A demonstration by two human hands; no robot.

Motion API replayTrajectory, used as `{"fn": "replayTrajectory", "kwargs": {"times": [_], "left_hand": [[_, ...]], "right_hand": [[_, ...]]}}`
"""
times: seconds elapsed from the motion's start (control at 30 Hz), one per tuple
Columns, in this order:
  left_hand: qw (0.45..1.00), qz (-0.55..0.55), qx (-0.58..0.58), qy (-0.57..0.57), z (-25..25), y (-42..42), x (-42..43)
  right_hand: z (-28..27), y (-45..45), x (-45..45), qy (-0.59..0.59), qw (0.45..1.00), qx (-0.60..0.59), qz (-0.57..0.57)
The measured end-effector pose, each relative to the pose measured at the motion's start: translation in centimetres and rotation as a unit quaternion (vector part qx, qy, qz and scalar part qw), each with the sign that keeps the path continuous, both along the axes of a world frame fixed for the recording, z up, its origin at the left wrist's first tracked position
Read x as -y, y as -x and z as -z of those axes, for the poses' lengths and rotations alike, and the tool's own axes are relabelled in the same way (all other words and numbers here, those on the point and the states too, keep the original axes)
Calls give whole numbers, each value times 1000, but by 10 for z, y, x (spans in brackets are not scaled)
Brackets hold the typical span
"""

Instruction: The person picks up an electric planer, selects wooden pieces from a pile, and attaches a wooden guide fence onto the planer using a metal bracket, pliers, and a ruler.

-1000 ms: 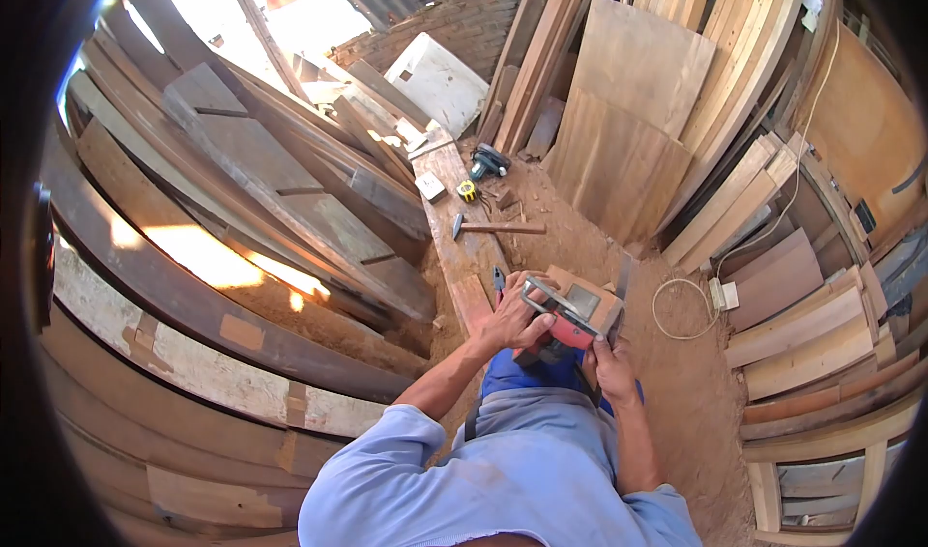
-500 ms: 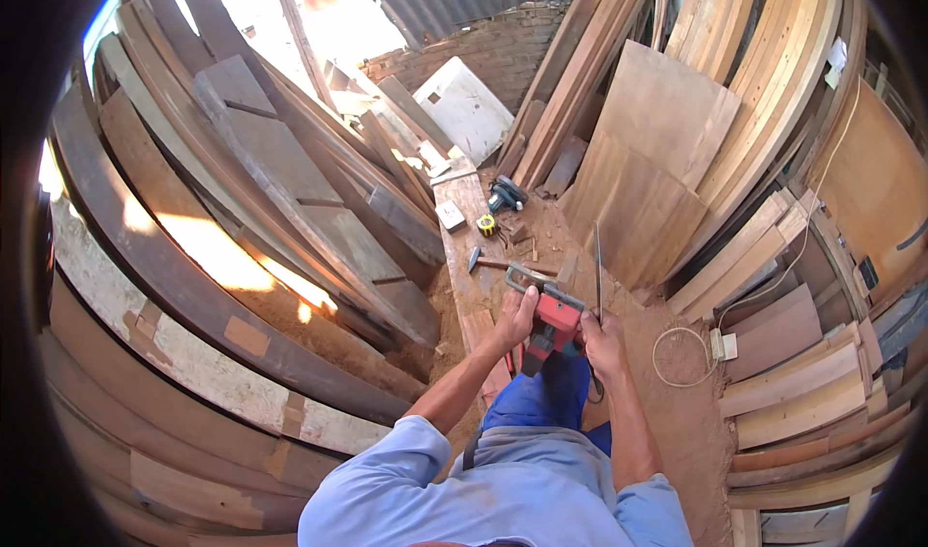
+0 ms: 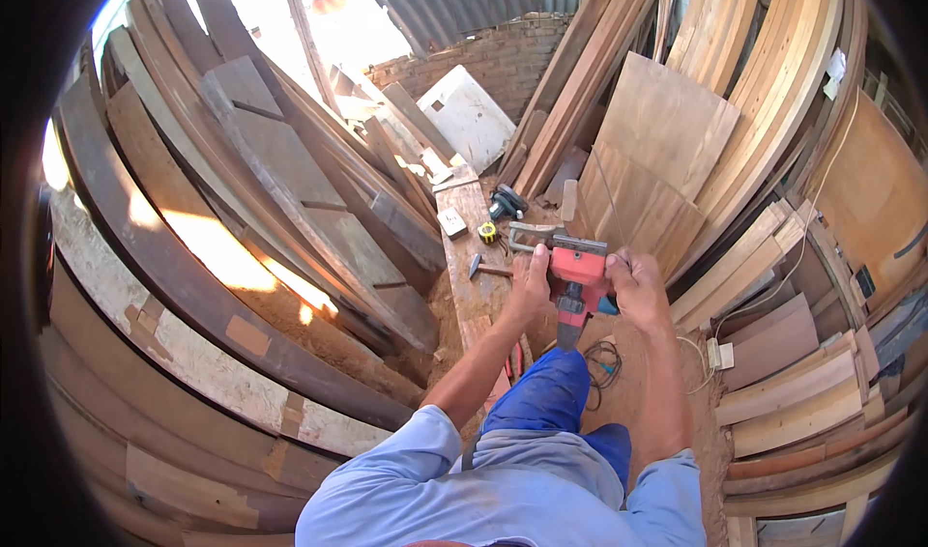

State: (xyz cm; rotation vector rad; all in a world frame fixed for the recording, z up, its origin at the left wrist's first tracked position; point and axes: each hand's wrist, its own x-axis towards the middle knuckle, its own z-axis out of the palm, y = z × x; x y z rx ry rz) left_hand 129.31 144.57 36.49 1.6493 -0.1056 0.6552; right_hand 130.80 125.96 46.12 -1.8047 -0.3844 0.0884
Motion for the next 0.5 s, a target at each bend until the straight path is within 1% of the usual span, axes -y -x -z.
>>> {"fn": "replayTrajectory", "kwargs": {"times": [0.03,0.07,0.1,0.17,0.2,0.23,0.3,0.33,0.4,0.43,0.5], "left_hand": [[1000,5,-14,22,-6,1,2],[999,34,4,30,-7,1,2],[999,36,5,31,-10,4,6],[988,20,137,67,-20,21,20],[989,76,95,85,-21,38,21],[989,79,93,84,-21,53,20],[992,112,-9,50,-17,82,19],[992,117,-12,48,-8,95,18],[994,89,-57,-21,13,121,15],[993,96,-64,-23,15,134,14],[991,108,-77,-24,15,159,12]], "right_hand": [[-6,4,2,0,1000,3,0],[-10,8,6,17,1000,22,-6],[-12,12,10,34,999,39,-12],[-10,25,22,33,998,37,-25],[-6,33,27,32,998,33,-39],[2,41,31,30,998,31,-37],[21,60,38,-27,999,2,-46],[24,72,42,-30,999,1,-40],[28,99,49,0,991,-94,-90],[42,107,50,-3,991,-101,-84],[72,119,48,-15,992,-68,-101]]}}
